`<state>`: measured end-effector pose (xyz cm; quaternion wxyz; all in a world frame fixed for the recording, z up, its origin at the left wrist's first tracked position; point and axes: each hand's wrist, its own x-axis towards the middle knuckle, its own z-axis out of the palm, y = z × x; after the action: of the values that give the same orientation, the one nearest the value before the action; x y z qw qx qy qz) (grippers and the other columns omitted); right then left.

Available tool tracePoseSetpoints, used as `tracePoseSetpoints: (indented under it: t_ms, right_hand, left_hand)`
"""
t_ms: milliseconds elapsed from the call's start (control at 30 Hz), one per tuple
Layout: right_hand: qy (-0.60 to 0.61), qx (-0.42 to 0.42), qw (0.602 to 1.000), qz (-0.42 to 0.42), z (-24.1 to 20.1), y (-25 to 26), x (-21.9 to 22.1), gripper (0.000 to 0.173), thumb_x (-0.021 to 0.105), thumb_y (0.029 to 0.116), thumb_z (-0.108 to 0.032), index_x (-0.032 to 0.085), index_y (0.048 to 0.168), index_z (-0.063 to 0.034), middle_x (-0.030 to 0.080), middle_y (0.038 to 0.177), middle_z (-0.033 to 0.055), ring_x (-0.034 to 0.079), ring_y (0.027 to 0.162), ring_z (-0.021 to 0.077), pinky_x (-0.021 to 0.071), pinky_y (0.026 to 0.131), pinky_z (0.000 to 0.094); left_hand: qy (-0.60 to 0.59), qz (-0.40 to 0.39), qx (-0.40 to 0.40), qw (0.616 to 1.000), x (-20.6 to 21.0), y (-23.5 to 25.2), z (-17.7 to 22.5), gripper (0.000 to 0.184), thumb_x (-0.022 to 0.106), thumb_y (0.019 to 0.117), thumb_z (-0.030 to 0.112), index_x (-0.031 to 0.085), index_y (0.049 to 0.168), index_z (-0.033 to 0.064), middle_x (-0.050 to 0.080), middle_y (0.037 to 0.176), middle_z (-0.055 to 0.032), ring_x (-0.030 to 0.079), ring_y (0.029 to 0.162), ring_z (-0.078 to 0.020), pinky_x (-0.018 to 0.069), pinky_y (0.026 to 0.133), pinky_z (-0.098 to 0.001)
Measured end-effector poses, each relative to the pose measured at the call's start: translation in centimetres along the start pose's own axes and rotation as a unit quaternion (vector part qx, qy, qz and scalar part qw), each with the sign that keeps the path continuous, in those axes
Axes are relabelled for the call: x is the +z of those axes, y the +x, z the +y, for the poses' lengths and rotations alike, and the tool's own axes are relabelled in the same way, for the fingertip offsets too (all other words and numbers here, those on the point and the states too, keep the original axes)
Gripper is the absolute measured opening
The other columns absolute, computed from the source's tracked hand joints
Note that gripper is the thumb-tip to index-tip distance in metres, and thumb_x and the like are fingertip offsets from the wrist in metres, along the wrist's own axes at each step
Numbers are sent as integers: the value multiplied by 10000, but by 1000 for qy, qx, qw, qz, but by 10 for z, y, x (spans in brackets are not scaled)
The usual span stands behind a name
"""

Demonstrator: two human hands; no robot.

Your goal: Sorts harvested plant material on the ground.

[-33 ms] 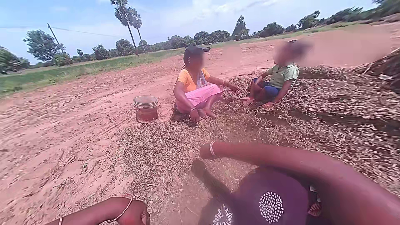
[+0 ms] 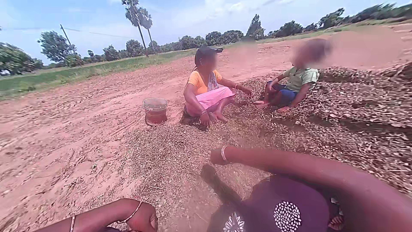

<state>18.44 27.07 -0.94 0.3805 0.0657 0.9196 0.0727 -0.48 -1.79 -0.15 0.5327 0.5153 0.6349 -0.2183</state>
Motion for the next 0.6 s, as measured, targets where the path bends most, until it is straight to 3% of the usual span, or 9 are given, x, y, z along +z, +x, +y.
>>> tracePoseSetpoints:
  t_ms: [33,100,233,400,433,500,600]
  right_hand:
    - [-4,1,1000,-4,1,1,-1,205,526,1027,-2,654,1109,135,661,1126,321,649,1085,491,504,910,639]
    - [-6,8,1000,-14,1,1,-1,213,508,1037,-6,654,1113,129,657,1148,322,644,1107,491,503,922,635]
    - [-9,6,1000,-23,5,10,3,206,515,1032,-9,665,1065,127,669,1105,321,654,1076,498,507,905,647]
    - [-34,1,999,-40,3,14,-1,233,482,1047,-4,665,1103,129,663,1166,316,640,1137,488,494,965,618]
    - [-34,2,999,-41,3,15,1,234,483,1047,-3,669,1098,130,665,1169,314,641,1141,486,494,969,615]
    - [-30,4,999,-42,3,17,2,230,490,1047,-1,672,1101,129,667,1180,314,641,1151,484,493,979,616]
    - [-45,-4,998,-52,4,18,3,236,484,1053,-10,671,1125,117,669,1189,305,640,1160,475,488,989,602]
  left_hand:
    - [19,-6,-1,1000,-2,2,-2,371,560,1061,310,684,898,0,526,660,-2,416,558,-79,369,577,-276]
    - [49,-17,20,998,-3,10,-9,432,523,1068,345,647,790,39,507,590,18,419,503,-71,376,541,-286]
    - [22,-4,9,1000,-1,-1,-3,442,553,1059,361,666,858,-16,534,623,-12,456,544,-92,424,604,-301]
    - [-29,46,-23,998,10,2,-4,430,618,1027,351,644,801,-14,473,552,14,420,466,-67,383,520,-249]
    - [-31,76,-42,996,14,-10,8,387,618,1025,317,644,825,-13,492,582,11,433,493,-57,391,542,-230]
    - [-31,126,-98,987,19,-41,41,296,597,1037,249,669,1012,-37,600,751,-35,509,649,-57,444,696,-220]
    - [-56,152,-110,981,23,-42,43,298,600,1037,226,645,1029,-68,606,807,-70,518,703,-76,446,731,-229]
